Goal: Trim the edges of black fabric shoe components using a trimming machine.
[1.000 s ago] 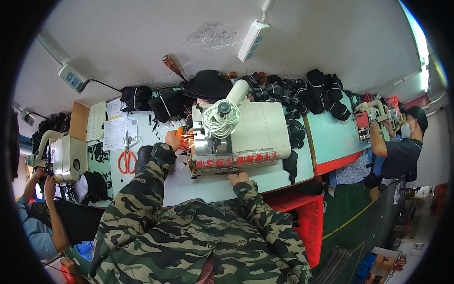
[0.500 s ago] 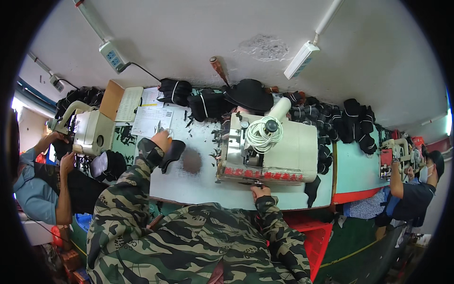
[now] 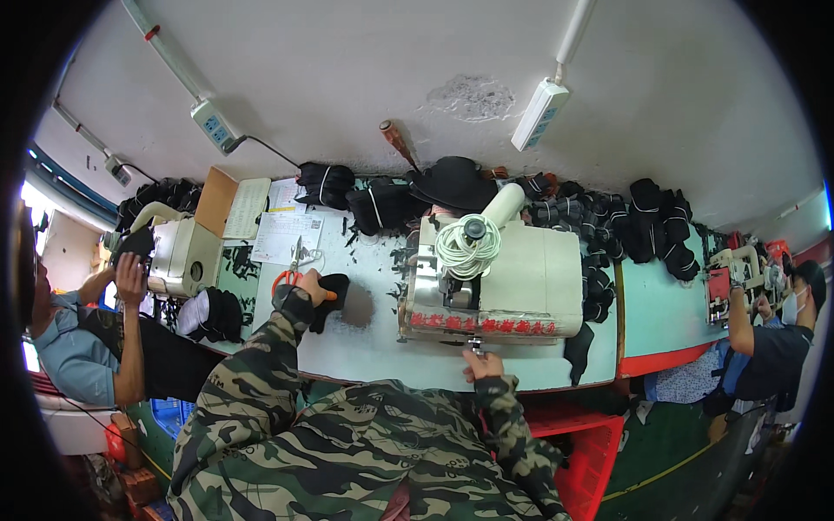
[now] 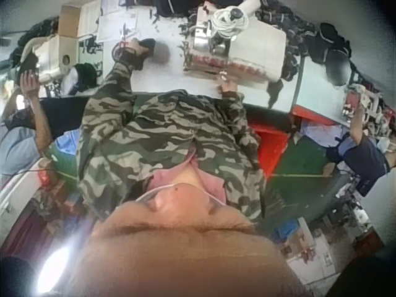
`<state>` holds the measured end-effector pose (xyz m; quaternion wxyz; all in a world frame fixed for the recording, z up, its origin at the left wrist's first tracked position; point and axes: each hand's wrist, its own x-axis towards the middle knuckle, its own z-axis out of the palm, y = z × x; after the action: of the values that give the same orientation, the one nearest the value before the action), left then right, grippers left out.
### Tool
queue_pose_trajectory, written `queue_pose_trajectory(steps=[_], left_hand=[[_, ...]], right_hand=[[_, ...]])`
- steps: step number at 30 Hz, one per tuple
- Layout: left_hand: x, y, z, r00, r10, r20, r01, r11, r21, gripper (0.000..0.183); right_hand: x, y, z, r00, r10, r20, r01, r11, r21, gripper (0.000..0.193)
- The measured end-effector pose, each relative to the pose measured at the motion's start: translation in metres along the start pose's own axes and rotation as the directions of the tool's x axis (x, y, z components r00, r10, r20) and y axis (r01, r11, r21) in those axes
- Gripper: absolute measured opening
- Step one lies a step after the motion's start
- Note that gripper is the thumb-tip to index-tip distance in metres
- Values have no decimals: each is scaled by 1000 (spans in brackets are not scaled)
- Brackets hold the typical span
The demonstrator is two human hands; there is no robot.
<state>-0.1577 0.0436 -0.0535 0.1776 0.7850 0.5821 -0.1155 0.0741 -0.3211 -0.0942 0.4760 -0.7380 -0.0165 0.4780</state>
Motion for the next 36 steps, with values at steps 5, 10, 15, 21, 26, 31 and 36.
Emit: queue_pose_trajectory(steps=[5,10,15,21,26,31,36], left_hand=[[-76,62,-38,819,529,224,115,232,-966,37],[-139,124,-28,760,645,83,-2,130,-992,37],[-106,137,-36,666,700,257,-76,407,-910,27],[-86,148,-14,649,692,316,-349,640,-685,22],[-95,163,-19,713,681,166,-586,709,-392,23],[-95,185,-20,782,614,109,-579,779,-239,25],[-88,191,-26,763,632,135,-598,769,-227,25]], right_hand=[[-64,-51,22,914,-334,232,349,937,-29,34],[-65,-113,69,836,-414,359,358,909,213,35],[-60,-99,46,840,-314,443,281,950,139,25],[-52,-85,49,858,-269,437,145,944,297,22],[-27,-70,47,900,-255,352,271,963,6,26],[-13,-68,54,931,-212,297,190,977,100,38],[-12,-69,55,943,-188,274,164,980,110,38]])
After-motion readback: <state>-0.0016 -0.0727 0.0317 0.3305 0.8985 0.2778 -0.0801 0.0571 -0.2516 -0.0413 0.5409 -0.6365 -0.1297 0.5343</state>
